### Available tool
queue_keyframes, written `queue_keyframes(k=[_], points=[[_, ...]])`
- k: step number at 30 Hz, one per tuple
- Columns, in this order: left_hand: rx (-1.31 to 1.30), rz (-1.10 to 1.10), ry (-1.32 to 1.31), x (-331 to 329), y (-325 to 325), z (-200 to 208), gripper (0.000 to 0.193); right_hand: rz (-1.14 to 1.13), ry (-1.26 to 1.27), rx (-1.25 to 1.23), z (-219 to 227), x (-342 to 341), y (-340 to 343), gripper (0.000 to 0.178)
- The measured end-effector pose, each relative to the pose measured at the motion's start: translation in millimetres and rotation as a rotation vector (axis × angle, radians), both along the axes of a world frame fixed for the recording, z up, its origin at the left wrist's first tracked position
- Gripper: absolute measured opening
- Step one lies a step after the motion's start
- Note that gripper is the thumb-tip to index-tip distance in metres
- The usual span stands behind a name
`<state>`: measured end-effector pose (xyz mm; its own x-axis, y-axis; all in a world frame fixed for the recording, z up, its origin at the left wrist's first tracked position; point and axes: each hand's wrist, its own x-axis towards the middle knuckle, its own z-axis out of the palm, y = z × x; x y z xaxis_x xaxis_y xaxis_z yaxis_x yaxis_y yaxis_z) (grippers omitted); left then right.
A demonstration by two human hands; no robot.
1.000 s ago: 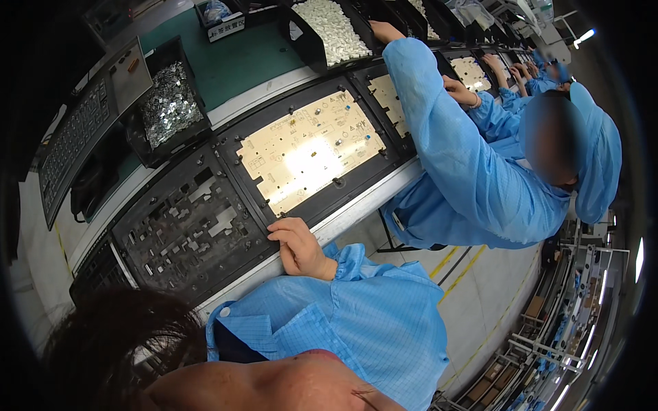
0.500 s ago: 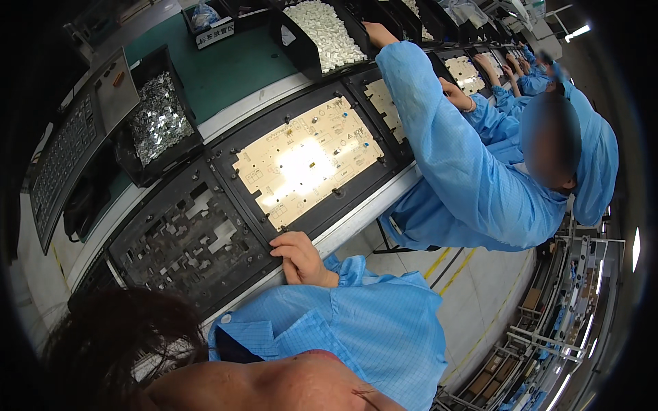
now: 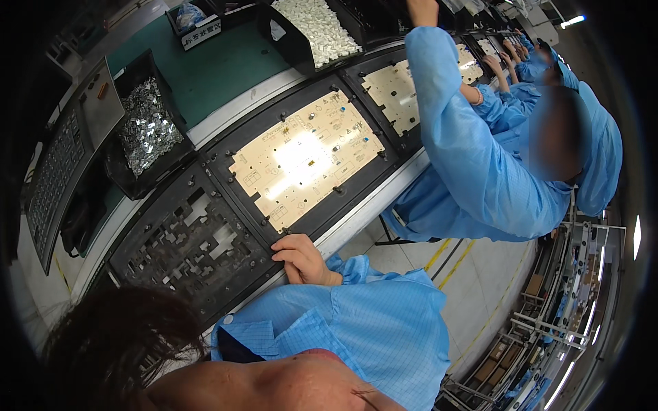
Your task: The recorder is manually assembling LED panels into a frame at a manufacturing workstation.
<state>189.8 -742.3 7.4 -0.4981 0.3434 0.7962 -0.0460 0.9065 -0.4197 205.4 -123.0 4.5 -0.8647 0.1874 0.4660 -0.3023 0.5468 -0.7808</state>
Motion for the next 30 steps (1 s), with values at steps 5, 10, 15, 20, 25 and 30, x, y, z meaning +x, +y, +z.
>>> queue_keyframes(k=[5,10,15,20,25,30], points=[[0.076,-0.08,-0.029,-19,48,6,0.055,0.009,-0.005,-0.002,-2,0,-2,0.03],[0.149,-0.145,-0.055,-34,97,15,0.054,0.021,-0.006,0.003,3,0,-5,0.031],[0.22,-0.208,-0.089,-46,150,26,0.053,0.022,0.001,-0.01,6,-1,-8,0.03],[0.291,-0.288,-0.123,-60,210,35,0.052,0.033,0.033,-0.012,8,-2,-5,0.029],[0.375,-0.391,-0.155,-79,279,39,0.052,0.082,0.022,-0.129,23,-10,-5,0.029],[0.451,-0.473,-0.209,-78,344,45,0.051,0.758,-0.015,-0.359,81,-62,-28,0.074]])
